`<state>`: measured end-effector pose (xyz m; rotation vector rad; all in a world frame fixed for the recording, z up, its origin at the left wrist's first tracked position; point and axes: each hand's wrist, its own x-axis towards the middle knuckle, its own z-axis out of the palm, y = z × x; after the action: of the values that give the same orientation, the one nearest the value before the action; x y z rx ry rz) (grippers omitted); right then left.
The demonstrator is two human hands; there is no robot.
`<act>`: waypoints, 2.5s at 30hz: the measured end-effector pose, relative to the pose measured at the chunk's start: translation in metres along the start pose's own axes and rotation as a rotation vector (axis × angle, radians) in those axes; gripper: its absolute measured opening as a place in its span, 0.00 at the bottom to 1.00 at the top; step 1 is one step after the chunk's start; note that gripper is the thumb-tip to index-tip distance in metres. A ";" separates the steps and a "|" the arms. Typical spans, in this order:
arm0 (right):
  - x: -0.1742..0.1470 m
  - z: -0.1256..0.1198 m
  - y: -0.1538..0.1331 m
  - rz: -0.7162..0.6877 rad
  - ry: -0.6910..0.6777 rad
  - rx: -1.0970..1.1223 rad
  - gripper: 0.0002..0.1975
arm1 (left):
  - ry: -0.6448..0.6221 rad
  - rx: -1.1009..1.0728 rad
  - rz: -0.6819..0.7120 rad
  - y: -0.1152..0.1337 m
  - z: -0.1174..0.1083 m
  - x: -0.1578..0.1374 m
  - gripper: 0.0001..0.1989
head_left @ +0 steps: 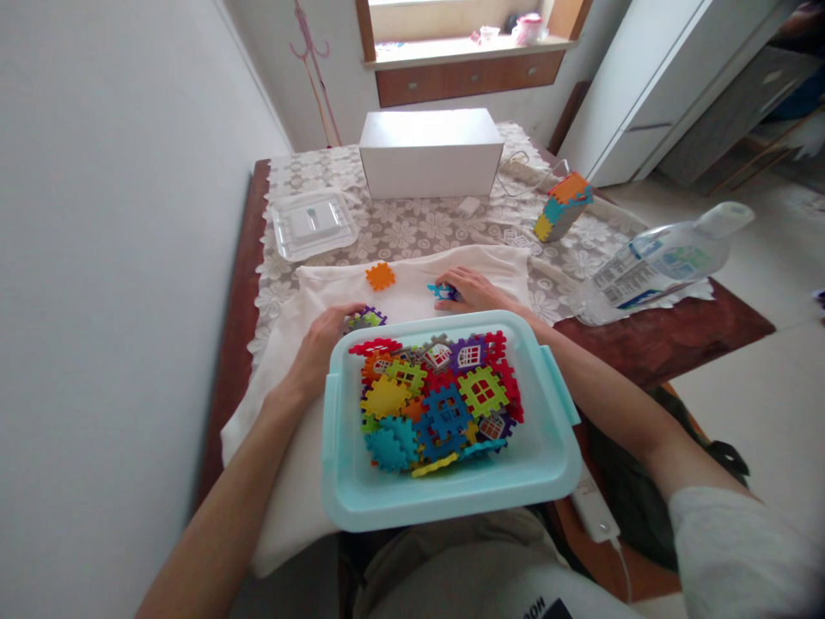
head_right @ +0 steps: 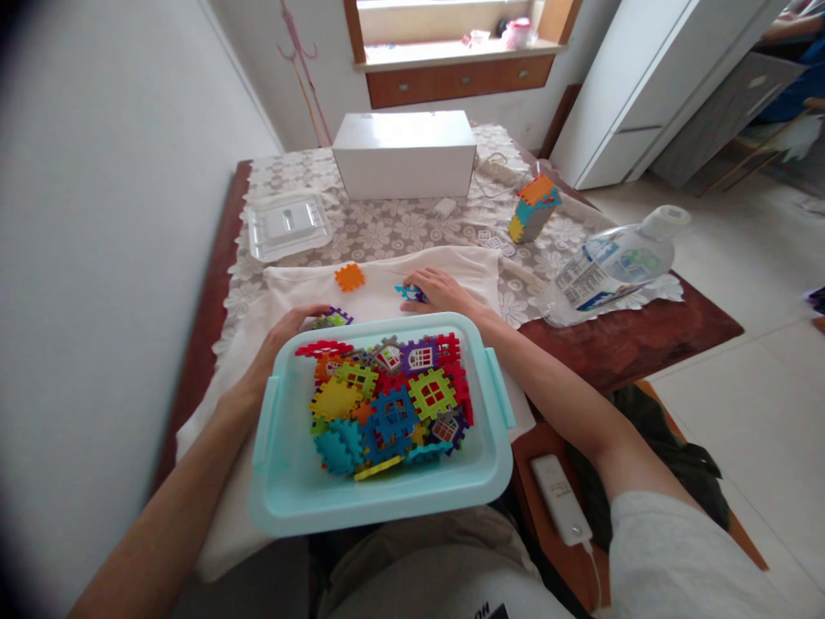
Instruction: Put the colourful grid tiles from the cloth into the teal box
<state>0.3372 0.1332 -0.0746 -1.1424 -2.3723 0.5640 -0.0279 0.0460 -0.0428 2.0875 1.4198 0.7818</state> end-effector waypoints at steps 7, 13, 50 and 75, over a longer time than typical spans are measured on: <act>0.000 -0.017 0.014 -0.085 -0.103 0.141 0.24 | 0.024 -0.109 -0.055 -0.002 0.002 0.001 0.25; -0.002 -0.018 0.012 0.068 -0.052 0.417 0.16 | 0.025 -0.111 -0.094 0.004 0.001 -0.001 0.12; -0.006 0.003 -0.027 -0.317 -0.199 0.194 0.20 | 0.076 0.106 0.031 -0.004 0.065 0.074 0.41; -0.003 0.024 -0.001 -0.291 -0.166 0.251 0.23 | -0.247 0.181 0.417 0.007 0.061 0.063 0.08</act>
<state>0.3248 0.1261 -0.0941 -0.6495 -2.4588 0.8498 0.0375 0.0984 -0.0702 2.5631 0.9671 0.5330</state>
